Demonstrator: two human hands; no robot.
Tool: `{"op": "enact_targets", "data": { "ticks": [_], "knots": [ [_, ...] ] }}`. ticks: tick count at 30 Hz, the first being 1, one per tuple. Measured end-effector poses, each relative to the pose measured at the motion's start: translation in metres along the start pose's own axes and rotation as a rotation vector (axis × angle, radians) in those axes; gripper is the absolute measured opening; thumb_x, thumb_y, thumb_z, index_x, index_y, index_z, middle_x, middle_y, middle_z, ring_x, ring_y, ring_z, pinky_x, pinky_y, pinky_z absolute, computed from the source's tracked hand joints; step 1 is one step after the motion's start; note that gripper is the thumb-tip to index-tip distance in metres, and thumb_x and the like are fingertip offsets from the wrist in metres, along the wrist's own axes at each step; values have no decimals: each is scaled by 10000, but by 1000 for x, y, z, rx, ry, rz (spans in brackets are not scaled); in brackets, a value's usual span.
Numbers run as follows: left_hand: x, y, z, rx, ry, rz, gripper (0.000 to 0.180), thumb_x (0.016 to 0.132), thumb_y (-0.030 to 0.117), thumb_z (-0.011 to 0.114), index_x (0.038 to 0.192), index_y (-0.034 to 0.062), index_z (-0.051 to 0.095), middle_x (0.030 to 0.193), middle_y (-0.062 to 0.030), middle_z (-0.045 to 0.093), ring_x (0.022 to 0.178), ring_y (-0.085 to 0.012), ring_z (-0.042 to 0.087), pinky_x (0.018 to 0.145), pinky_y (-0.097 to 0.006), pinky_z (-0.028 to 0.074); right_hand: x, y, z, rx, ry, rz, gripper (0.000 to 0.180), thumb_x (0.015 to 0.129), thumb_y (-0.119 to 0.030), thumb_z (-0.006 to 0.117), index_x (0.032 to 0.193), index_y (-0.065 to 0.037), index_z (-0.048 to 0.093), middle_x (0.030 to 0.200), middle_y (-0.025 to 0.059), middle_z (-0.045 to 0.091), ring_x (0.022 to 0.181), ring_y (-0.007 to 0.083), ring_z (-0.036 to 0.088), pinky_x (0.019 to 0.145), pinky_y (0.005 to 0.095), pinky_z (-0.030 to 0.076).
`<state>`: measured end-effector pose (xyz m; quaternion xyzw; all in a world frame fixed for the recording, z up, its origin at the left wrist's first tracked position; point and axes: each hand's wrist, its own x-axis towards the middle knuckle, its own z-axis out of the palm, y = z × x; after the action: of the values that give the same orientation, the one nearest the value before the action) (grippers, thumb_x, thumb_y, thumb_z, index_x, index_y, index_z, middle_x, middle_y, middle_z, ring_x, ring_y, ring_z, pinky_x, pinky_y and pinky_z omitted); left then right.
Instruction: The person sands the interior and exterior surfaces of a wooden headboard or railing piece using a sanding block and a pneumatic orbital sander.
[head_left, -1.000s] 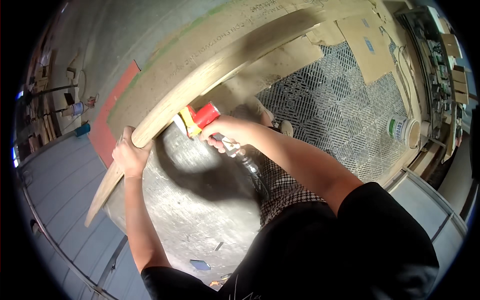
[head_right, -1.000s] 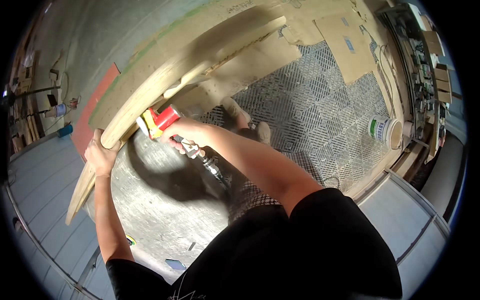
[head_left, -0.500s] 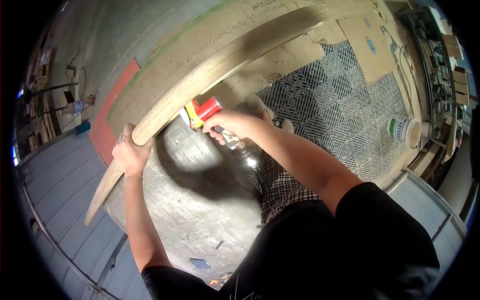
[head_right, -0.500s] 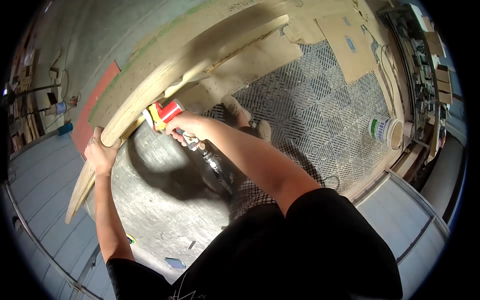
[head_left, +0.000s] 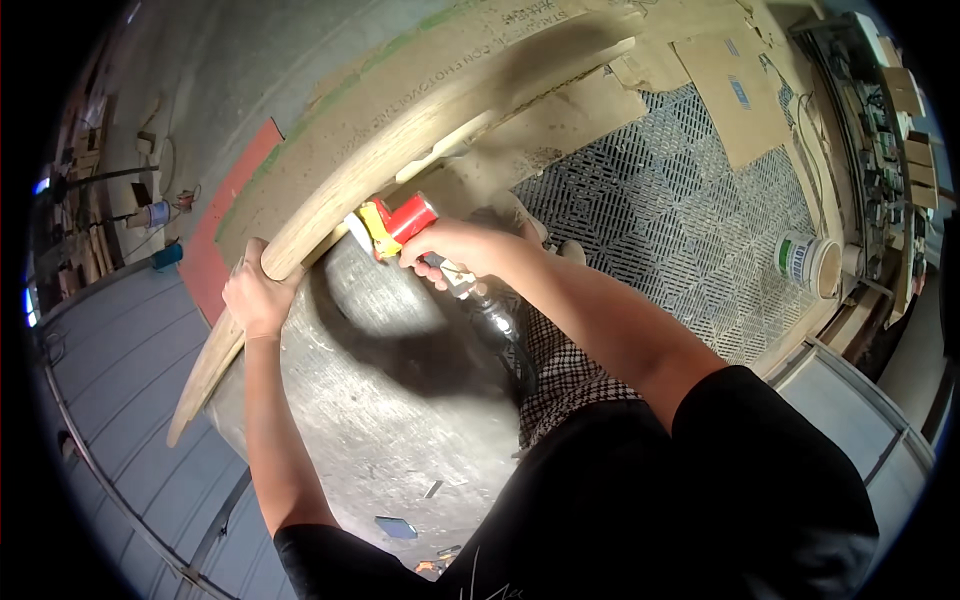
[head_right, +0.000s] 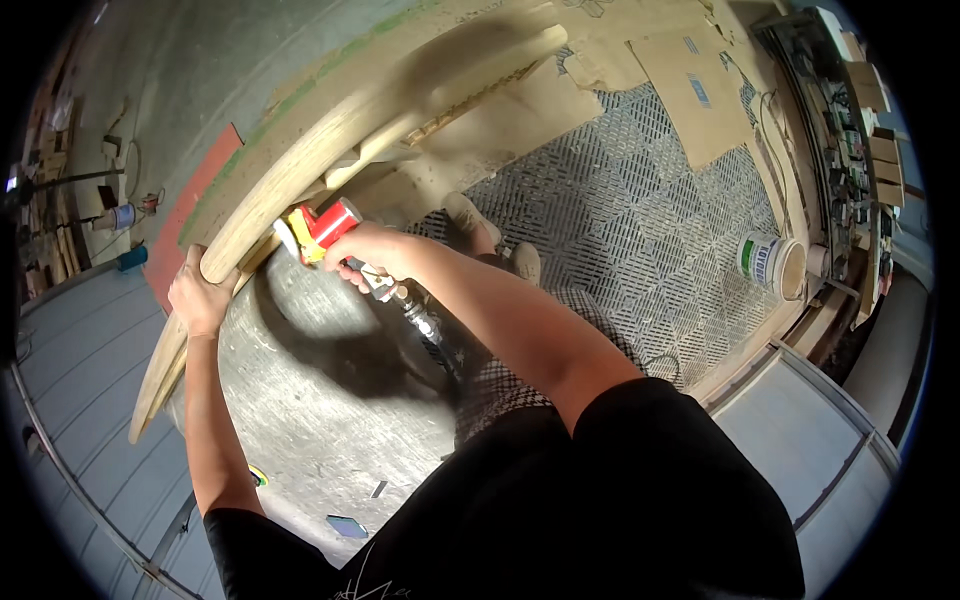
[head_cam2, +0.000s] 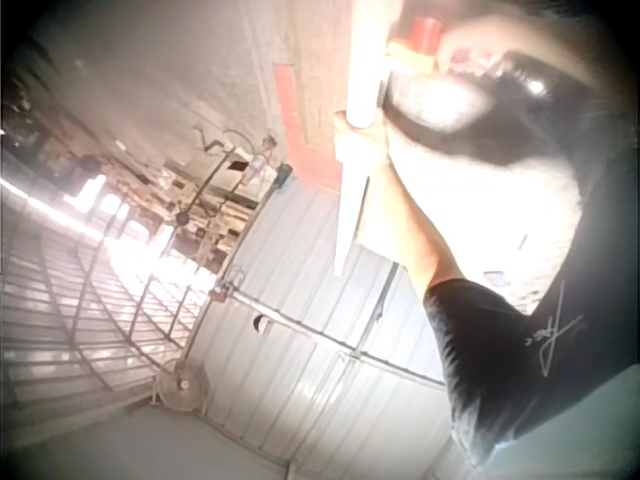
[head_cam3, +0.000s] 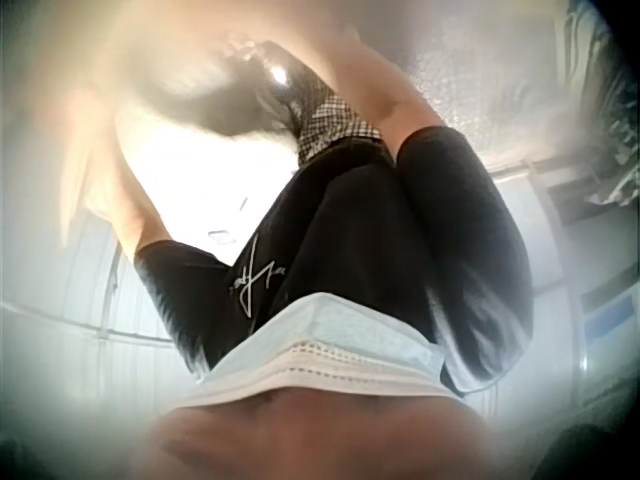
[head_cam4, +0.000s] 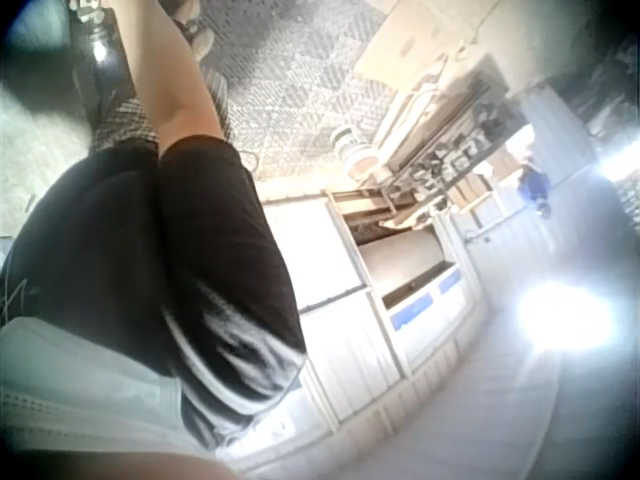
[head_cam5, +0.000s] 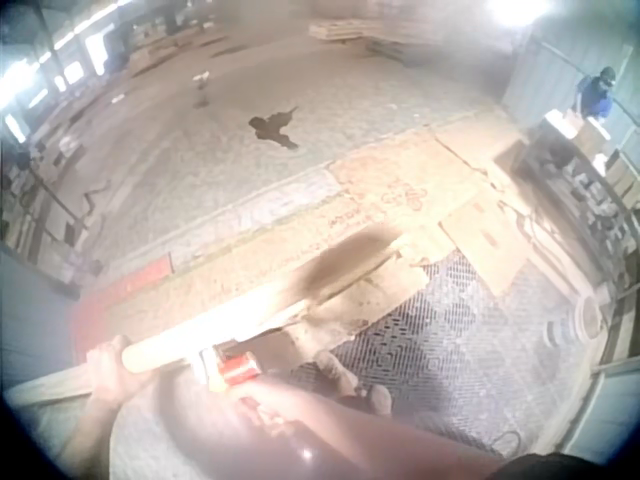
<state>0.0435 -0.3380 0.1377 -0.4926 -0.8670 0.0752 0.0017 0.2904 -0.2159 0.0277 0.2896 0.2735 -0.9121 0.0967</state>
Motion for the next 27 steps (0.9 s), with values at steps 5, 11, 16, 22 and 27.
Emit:
{"op": "enact_targets", "data": {
  "ticks": [5,11,16,22,27],
  "knots": [
    [-6,-11,6,52,29,11,426,672,397,806,953,136,621,852,-146,723,833,-352,694,719,-454,549,-20,36,8,-203,329,-200,179,827,-100,720,972,4,719,737,103,695,501,113,604,454,288,501],
    [-4,-7,2,49,5,8,429,673,389,806,955,125,619,869,-155,725,856,-355,699,740,-466,548,-10,57,33,-944,700,-324,241,856,-227,683,984,-24,707,858,234,700,876,408,691,803,462,557],
    [-5,-4,2,7,34,16,442,689,377,804,1005,115,641,885,-169,727,858,-378,697,751,-456,555,19,51,59,-1025,864,-333,296,848,-187,680,1045,24,617,962,263,706,934,408,702,838,471,560],
    [-8,-15,4,-9,59,38,437,687,379,785,1012,120,650,875,-154,729,834,-360,704,744,-465,557,42,35,62,-1023,880,-311,310,840,-198,674,998,67,642,907,269,697,886,417,699,799,463,565],
    [2,-12,1,-37,20,6,463,708,418,764,1075,151,673,897,-155,735,867,-346,711,756,-456,561,35,43,49,-1182,920,-398,355,847,-232,670,1046,60,642,901,262,699,855,407,707,786,451,571]
  ]
}}
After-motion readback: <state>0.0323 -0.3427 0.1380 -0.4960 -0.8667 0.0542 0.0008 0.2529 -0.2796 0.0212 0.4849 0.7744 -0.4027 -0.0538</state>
